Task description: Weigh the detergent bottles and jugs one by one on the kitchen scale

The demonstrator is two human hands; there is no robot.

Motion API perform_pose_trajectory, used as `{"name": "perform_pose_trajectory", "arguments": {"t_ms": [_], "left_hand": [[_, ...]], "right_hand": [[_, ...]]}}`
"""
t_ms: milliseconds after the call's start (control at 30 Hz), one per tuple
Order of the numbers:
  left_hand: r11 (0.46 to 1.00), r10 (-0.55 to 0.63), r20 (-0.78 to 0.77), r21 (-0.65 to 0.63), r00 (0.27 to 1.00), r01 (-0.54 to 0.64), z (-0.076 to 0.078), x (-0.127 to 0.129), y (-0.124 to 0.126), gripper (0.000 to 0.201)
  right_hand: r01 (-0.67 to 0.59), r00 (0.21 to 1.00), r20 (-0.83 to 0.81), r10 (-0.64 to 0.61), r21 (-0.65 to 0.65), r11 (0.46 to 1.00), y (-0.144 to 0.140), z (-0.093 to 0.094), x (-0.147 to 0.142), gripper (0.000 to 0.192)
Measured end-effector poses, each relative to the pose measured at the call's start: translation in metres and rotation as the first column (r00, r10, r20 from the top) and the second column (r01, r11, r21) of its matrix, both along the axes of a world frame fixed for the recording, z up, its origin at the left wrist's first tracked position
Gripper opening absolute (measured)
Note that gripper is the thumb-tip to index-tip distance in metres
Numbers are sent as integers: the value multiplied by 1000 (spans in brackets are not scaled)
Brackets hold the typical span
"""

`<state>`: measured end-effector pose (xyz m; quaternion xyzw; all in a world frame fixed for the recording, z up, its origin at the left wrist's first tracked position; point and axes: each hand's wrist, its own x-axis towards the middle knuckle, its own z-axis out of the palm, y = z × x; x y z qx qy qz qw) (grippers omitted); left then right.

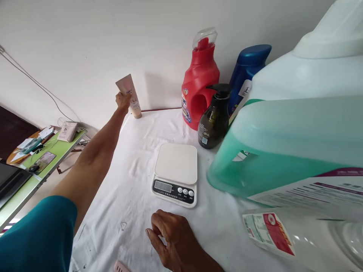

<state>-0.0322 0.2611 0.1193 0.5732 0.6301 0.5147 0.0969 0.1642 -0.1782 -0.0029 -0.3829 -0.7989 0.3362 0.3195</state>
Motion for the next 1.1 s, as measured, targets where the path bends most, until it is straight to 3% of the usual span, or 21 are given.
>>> {"name": "perform_pose_trajectory", "arguments": {"t_ms": [133, 267, 400, 500, 600, 733, 900, 1100], "left_hand": [[999, 14, 94, -38, 995, -10, 2, 3, -29, 13], [970, -230, 147, 110, 962, 215, 14, 11, -81, 20], [880, -473, 326, 131, 818, 457, 27, 33, -149, 21], [795, -588, 414, 139, 695, 590, 31, 57, -196, 31], [717, -662, 445, 142, 603, 683, 30, 82, -227, 35], [647, -712, 438, 105, 549, 755, 25, 104, -247, 37], [663, -704, 397, 71, 589, 745, 22, 111, -256, 40], [650, -718, 371, 54, 589, 758, 19, 104, -262, 41]], "right_hand": [[8, 1000, -16, -8, -31, 999, -1, 1, 0, 26], [19, 999, -43, -20, -25, 1000, -2, -2, -1, 24], [29, 998, -60, -32, -41, 999, -2, -3, -2, 26], [28, 997, -72, -32, -58, 998, -2, -2, -3, 26], [25, 997, -71, -30, -71, 997, -1, 0, -4, 26], [21, 998, -50, -25, -85, 996, -1, 1, -3, 27], [19, 998, -65, -25, -92, 996, -2, 0, -2, 26], [22, 996, -78, -29, -90, 996, -2, 0, -3, 26]]}}
